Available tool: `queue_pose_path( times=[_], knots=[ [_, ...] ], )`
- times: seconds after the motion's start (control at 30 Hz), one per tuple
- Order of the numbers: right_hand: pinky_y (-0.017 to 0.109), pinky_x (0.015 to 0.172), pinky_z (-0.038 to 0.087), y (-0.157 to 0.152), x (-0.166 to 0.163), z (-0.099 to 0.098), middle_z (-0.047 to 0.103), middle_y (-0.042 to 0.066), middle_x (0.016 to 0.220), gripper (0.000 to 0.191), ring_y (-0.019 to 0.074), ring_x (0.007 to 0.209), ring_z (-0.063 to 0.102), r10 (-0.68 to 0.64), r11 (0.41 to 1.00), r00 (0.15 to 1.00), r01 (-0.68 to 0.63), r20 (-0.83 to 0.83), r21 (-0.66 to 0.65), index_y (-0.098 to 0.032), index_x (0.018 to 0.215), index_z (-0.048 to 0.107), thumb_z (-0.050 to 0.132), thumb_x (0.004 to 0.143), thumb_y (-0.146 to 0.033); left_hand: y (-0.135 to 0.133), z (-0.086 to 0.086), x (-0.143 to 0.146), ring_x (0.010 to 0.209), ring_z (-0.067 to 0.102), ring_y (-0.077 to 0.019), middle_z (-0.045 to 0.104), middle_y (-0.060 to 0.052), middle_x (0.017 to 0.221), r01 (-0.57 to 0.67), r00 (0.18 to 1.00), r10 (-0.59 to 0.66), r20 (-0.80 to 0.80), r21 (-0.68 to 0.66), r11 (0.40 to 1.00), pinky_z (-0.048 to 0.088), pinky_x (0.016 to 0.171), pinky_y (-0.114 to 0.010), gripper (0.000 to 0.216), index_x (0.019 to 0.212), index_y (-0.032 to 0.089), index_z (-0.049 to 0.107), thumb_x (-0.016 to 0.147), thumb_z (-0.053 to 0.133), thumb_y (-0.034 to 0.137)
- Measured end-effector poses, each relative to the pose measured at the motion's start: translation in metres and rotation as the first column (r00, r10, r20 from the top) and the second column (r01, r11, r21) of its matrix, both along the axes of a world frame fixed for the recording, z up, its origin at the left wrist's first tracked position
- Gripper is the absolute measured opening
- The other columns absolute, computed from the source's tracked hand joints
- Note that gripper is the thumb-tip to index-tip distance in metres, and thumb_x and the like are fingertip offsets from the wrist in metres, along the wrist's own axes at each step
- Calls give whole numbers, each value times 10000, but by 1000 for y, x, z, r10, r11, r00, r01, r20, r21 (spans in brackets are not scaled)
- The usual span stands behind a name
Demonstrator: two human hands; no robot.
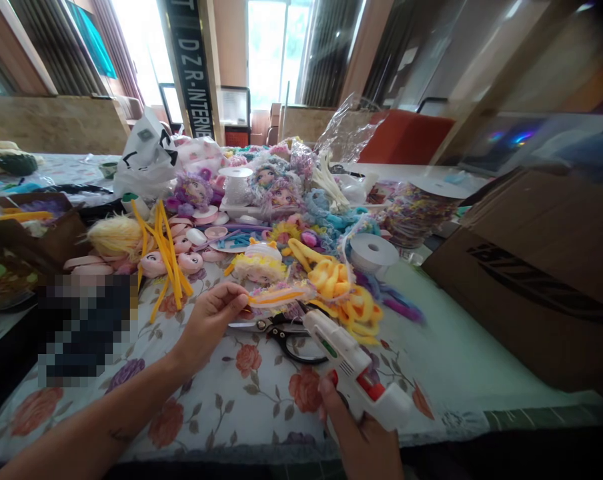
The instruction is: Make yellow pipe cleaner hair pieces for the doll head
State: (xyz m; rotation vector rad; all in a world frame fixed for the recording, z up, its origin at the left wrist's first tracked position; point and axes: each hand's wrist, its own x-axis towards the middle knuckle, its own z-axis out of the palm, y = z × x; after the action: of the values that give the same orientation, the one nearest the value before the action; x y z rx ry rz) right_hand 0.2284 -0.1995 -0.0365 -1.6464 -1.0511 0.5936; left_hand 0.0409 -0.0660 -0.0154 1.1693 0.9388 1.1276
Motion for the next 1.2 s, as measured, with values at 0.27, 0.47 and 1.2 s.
queue_pose_path(
  times=[0.27,0.47,1.2],
  knots=[
    [247,412,397,-1,-3,0,488,-18,399,425,135,385,471,59,998,998,-59,3,12,-215,509,529,608,765,-547,-1,0,0,676,603,-112,613,10,731,-11,1000,11,-22,12,1000,544,688,-227,218,802,172,650,749,707,375],
    [269,456,406,0,3,1,516,-8,433,393,165,456,518,4,1000,1000,-3,31,-18,-217,549,538,577,783,-530,-1,0,0,679,608,-120,619,2,726,-10,1000,10,-13,8,1000,545,676,-230,234,806,166,654,736,718,379],
    [255,422,400,7,2,1,435,-35,381,374,152,410,490,-15,1000,1000,15,-14,23,-211,555,555,594,780,-506,-1,-1,1,680,594,-106,606,16,719,6,999,-6,-36,14,1000,548,697,-224,193,799,178,649,758,703,359]
  ],
)
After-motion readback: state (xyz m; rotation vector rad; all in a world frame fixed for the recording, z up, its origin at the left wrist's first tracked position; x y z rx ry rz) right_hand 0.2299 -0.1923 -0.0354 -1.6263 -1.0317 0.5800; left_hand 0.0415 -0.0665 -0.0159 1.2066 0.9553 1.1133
